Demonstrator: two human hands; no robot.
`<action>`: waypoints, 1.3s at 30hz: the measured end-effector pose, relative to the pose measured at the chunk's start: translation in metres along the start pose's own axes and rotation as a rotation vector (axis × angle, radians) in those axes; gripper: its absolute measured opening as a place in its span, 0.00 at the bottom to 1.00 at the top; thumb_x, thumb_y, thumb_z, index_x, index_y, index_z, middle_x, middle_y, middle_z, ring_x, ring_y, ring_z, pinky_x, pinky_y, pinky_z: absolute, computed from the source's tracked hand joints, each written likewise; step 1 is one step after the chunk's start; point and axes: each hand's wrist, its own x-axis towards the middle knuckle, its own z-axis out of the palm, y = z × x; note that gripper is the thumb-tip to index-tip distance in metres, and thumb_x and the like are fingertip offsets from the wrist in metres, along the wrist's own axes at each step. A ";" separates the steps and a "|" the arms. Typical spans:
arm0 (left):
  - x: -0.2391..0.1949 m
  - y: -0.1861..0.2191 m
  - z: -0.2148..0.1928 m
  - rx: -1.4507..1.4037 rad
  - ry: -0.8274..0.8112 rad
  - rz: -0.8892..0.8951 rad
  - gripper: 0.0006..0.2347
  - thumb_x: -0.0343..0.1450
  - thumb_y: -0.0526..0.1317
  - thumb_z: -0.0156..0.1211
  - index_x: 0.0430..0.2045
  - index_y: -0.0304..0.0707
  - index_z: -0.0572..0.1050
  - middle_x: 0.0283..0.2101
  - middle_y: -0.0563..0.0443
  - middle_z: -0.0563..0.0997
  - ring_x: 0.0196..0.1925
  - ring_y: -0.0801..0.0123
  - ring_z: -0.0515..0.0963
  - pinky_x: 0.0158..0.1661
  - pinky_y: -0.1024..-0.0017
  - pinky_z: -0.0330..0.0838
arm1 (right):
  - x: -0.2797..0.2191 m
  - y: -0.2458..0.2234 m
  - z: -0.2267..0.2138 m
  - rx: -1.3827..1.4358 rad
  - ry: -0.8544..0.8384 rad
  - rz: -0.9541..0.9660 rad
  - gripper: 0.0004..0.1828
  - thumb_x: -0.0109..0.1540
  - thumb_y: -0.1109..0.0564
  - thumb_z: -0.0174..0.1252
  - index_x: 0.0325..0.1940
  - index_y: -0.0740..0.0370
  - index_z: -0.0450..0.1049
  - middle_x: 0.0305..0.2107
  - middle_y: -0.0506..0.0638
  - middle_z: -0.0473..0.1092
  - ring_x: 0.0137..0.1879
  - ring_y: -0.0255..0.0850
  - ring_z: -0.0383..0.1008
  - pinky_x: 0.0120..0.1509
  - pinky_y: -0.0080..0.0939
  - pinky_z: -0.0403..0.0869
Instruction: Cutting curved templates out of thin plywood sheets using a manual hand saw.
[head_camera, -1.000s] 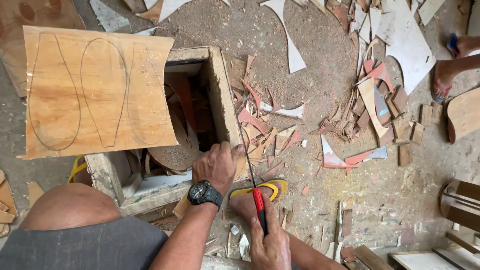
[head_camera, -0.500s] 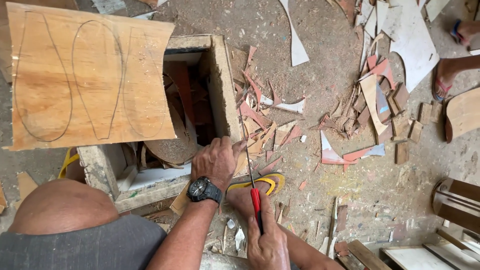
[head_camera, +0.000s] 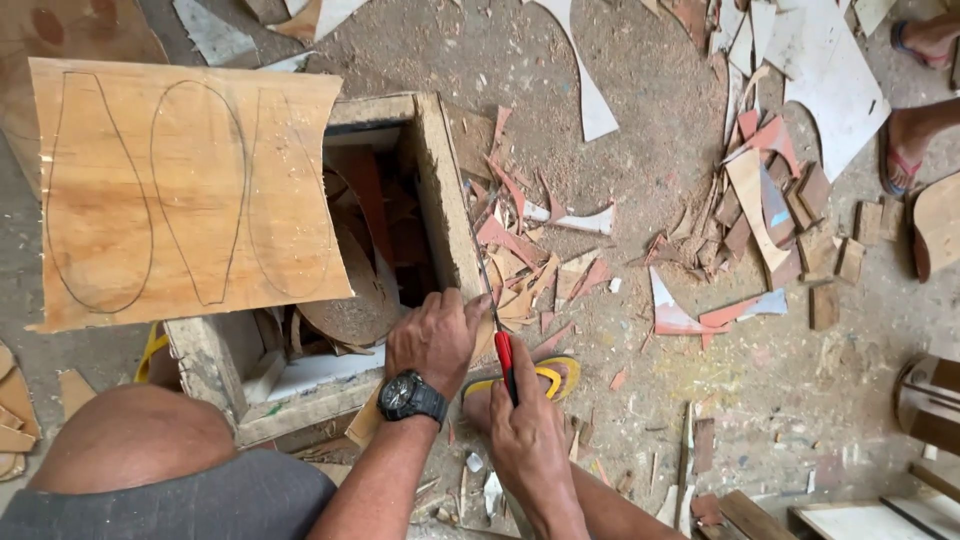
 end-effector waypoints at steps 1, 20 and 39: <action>-0.002 -0.001 0.004 0.026 0.017 0.006 0.22 0.77 0.61 0.44 0.27 0.43 0.73 0.26 0.47 0.78 0.25 0.50 0.79 0.22 0.52 0.72 | -0.003 0.002 -0.002 -0.017 0.031 0.025 0.36 0.66 0.46 0.42 0.80 0.44 0.50 0.64 0.58 0.67 0.65 0.55 0.71 0.64 0.56 0.68; -0.005 -0.003 0.009 0.023 0.010 0.008 0.20 0.77 0.60 0.48 0.27 0.46 0.74 0.25 0.51 0.78 0.23 0.55 0.79 0.22 0.56 0.73 | -0.046 0.048 0.005 -0.132 0.001 0.222 0.40 0.65 0.43 0.43 0.82 0.26 0.42 0.49 0.60 0.79 0.48 0.57 0.85 0.52 0.52 0.82; -0.005 -0.001 0.002 0.014 -0.020 0.028 0.21 0.79 0.58 0.44 0.26 0.43 0.73 0.26 0.49 0.79 0.23 0.54 0.79 0.24 0.56 0.74 | -0.056 0.056 0.003 0.017 0.055 0.161 0.38 0.64 0.46 0.47 0.80 0.27 0.50 0.53 0.56 0.79 0.49 0.46 0.89 0.60 0.37 0.82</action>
